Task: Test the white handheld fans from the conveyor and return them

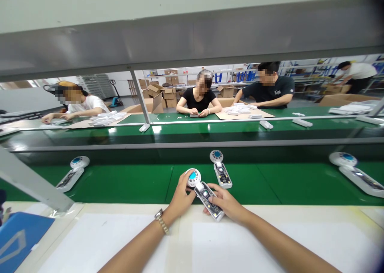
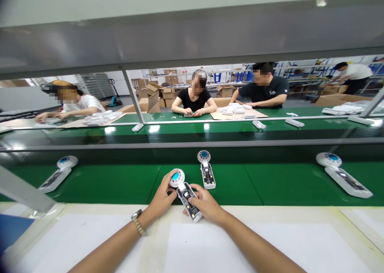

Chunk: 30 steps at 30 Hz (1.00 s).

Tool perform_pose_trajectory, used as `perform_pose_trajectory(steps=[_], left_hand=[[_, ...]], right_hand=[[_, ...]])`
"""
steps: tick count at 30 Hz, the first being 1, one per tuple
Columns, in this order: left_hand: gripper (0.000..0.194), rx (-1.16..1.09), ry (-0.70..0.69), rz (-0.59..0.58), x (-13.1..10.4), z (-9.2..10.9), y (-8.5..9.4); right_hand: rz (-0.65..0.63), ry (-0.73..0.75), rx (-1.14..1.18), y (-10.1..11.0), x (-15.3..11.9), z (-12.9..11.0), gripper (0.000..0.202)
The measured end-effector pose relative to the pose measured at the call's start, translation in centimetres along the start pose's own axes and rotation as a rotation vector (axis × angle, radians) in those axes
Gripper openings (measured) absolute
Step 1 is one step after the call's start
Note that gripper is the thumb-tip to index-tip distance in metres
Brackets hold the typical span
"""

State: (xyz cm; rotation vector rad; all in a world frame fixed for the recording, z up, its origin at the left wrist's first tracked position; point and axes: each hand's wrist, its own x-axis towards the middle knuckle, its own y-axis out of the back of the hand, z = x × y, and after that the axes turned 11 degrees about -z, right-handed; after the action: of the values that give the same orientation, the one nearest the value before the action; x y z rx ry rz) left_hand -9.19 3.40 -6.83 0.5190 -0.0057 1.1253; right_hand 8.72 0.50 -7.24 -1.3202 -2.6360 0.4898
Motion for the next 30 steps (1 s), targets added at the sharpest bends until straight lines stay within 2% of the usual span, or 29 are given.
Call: perform_pose_trajectory(steps=[23, 30], left_hand=[[0.063, 0.027, 0.003, 0.001, -0.03, 0.62, -0.07], [0.061, 0.035, -0.001, 0.006, -0.15, 0.92, -0.04]], right_hand=[[0.027, -0.035, -0.002, 0.25, -0.33, -0.09, 0.063], [-0.003, -0.024, 0.030, 0.26, -0.37, 0.01, 0.063]])
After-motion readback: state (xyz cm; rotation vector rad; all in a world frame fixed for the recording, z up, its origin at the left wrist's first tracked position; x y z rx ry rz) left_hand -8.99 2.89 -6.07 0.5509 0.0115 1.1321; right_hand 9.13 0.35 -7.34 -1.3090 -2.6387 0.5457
